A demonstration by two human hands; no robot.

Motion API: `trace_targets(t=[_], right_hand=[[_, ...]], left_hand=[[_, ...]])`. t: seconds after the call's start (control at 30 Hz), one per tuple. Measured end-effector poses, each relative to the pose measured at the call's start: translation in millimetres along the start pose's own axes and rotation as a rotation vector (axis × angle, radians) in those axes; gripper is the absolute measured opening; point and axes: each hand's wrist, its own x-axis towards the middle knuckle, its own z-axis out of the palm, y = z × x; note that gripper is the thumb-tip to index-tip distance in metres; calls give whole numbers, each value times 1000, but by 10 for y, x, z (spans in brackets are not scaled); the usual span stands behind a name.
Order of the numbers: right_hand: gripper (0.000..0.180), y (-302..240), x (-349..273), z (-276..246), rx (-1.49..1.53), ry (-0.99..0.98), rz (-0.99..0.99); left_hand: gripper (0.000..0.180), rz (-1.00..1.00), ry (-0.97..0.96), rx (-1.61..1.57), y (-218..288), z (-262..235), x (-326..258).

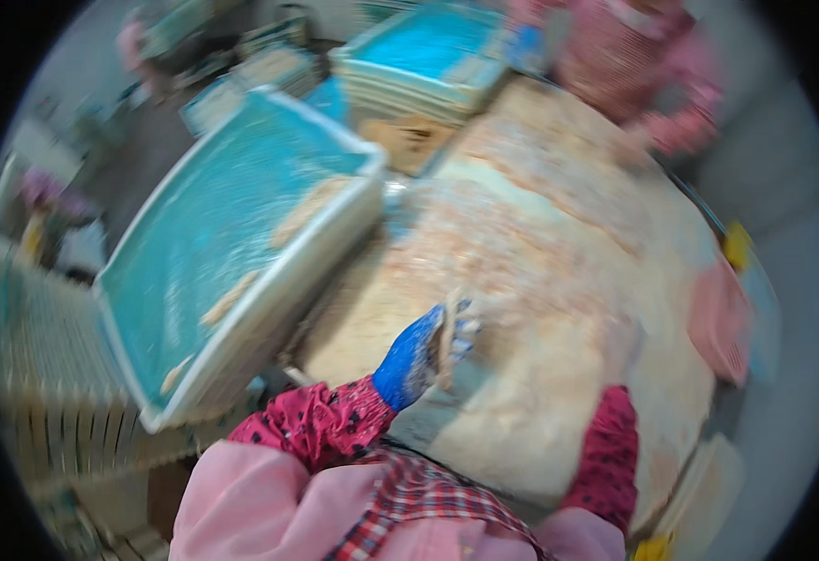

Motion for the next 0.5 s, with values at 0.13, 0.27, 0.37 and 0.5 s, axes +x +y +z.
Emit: trace_targets(t=[0.13, 0.27, 0.37, 0.5], right_hand=[[24, 73, -274, -225, 230, 190, 165], [21, 125, -279, -310, 267, 100, 209], [20, 79, -213, -182, 480, 94, 182], [17, 213, -140, -146, 559, 121, 150]], left_hand=[[54, 513, 207, 140, 989, -130, -330], [49, 720, 565, 788, 1827, -911, -782], [51, 306, 662, 1220, 2141, -1893, -1237], [58, 165, 554, 947, 2132, -1528, -1129]])
